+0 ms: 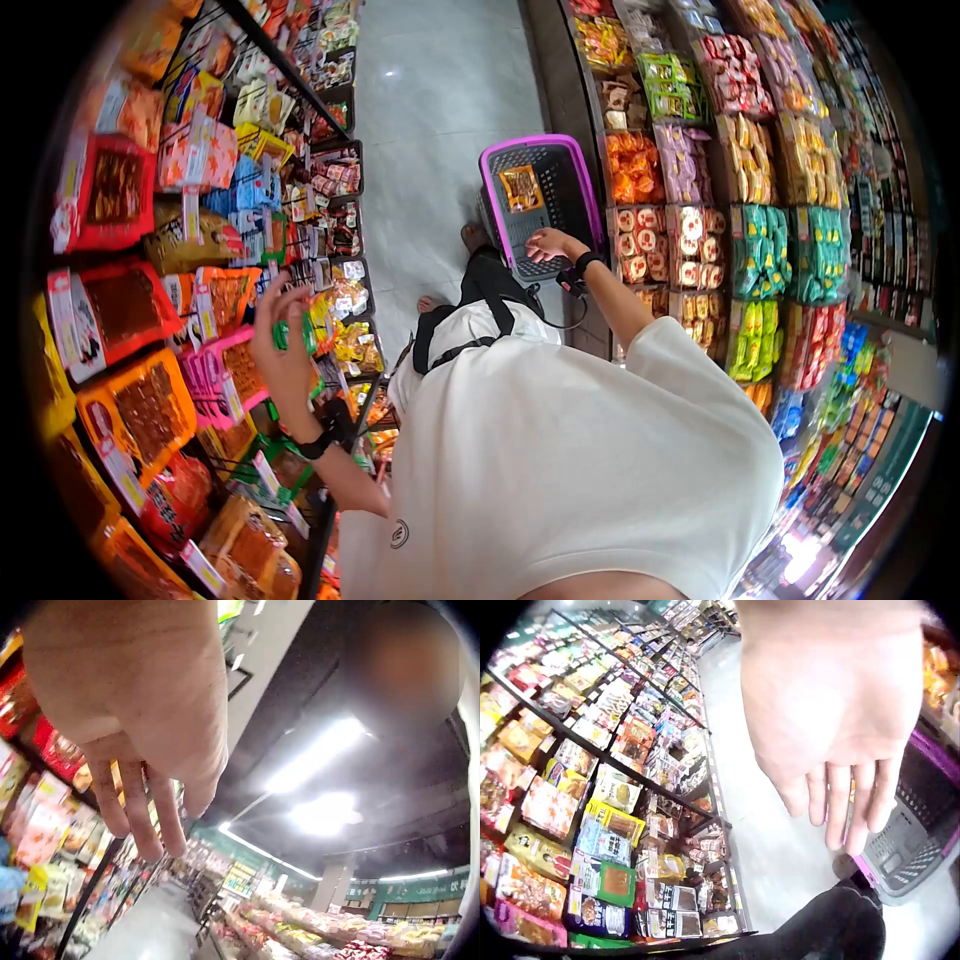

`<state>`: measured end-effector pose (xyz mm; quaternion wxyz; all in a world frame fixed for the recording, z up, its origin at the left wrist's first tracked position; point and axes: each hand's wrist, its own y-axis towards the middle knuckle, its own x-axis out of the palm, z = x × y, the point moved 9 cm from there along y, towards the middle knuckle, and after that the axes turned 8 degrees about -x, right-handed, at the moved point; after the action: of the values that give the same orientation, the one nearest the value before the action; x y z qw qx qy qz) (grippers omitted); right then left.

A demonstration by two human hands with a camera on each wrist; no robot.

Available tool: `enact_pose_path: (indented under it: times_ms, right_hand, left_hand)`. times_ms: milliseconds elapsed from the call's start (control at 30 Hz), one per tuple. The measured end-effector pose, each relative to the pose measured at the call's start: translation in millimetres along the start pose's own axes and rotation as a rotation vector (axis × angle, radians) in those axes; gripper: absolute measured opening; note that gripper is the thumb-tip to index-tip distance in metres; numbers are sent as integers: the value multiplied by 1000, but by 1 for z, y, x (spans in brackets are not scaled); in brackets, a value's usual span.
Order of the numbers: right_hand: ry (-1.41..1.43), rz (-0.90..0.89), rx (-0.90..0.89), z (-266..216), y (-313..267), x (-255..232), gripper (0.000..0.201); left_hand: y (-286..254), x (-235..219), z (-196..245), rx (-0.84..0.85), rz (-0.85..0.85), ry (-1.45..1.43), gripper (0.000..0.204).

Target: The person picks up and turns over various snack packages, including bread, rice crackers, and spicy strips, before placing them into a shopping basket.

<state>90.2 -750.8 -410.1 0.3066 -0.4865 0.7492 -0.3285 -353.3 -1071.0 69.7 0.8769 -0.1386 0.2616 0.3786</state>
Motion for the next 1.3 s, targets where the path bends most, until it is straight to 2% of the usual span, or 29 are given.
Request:
enact_pose_path:
  times_ms: [33,100,133,167,200,233,300,333,367,400,433,467,500,533,567,600,633,700,733,767,800,833,900,933,1067,1300]
  right_hand:
    - [-57,23,-10,-2,2,3,38]
    - [-120,19,-18,-23,9,-6,37]
    - [-57,62,-47,-32,5,-4,37]
    - [-69,61,-65,-47,1,-12,38]
    - [-111,65,-64,-60,1,-9,32]
    - [-110,64,-64,-56,-4,-17,32]
    - [-255,-21,-410,-95,14,-2,29]
    - [-324,26,-334,-122,-9,3,30]
    - [-352,16,-511,-167,-19,11,30]
    - [-651,61,-647,-194,-23,13,29]
    - [-467,52,-523,-197,-24,19,29]
    - [-872,36,-868,-234,-37,33,28]
    - [-693,16,-889,-229,-23,30,31]
    - [-608,-17,-580,-220,-9,34,32]
    - [-842,7,-745,-232,-7,39,31]
    - [-882,19,-688,-223,-15,35,30]
    - [-900,18,-673,-238,-12,49,29]
    - [-745,17,-605,-240,-27,61,29]
    - [-910,-29,-805,-242,-33,74,29]
    - [-863,19,-757,-235,-25,68,29]
    - [-845,6,-712,-243,-22,57,28]
    - [-783,-37,-636,-222,-31,76,28]
    - [-818,-59,-640,-214,-29,77,29]
    - [-731,-95,-591,-203,-25,81,30]
    - [-801,-97,-637,-196,-25,79,30]
    - [-741,-64,-646,-192,-28,71,30]
  left_hand:
    - [6,-12,14,0,0,0,41]
    - [-24,-42,56,394,182,183,48]
    - [-21,-46,79,531,187,203,48]
    - [-40,-54,92,598,245,223,47]
    - [-41,-60,108,573,229,376,39]
    - [-31,-56,124,573,229,377,39]
    - [-48,-67,126,592,225,445,32]
    - [-50,-66,124,605,205,472,36]
    - [-61,-70,121,556,210,480,36]
    - [-64,-69,123,593,207,519,35]
    - [-62,-76,136,645,207,579,34]
    - [-71,-95,140,573,192,499,31]
    - [-76,-101,130,467,141,530,29]
    - [-78,-101,127,439,120,488,24]
    - [-87,-112,137,216,-4,613,28]
    - [-96,-117,122,238,-96,603,39]
    - [-100,-124,127,372,-102,561,39]
    - [-103,-112,136,612,-117,439,38]
    - [-108,-113,139,671,-113,416,38]
    - [-107,-111,142,736,-118,387,37]
    - [-109,-109,144,764,-108,368,37]
    - [-110,-108,142,786,-130,348,37]
    - [-108,-106,141,822,-137,319,36]
    - [-111,-105,137,841,-135,308,36]
    - [-114,-103,138,888,-142,280,35]
    - [-116,-97,143,974,-169,240,33]
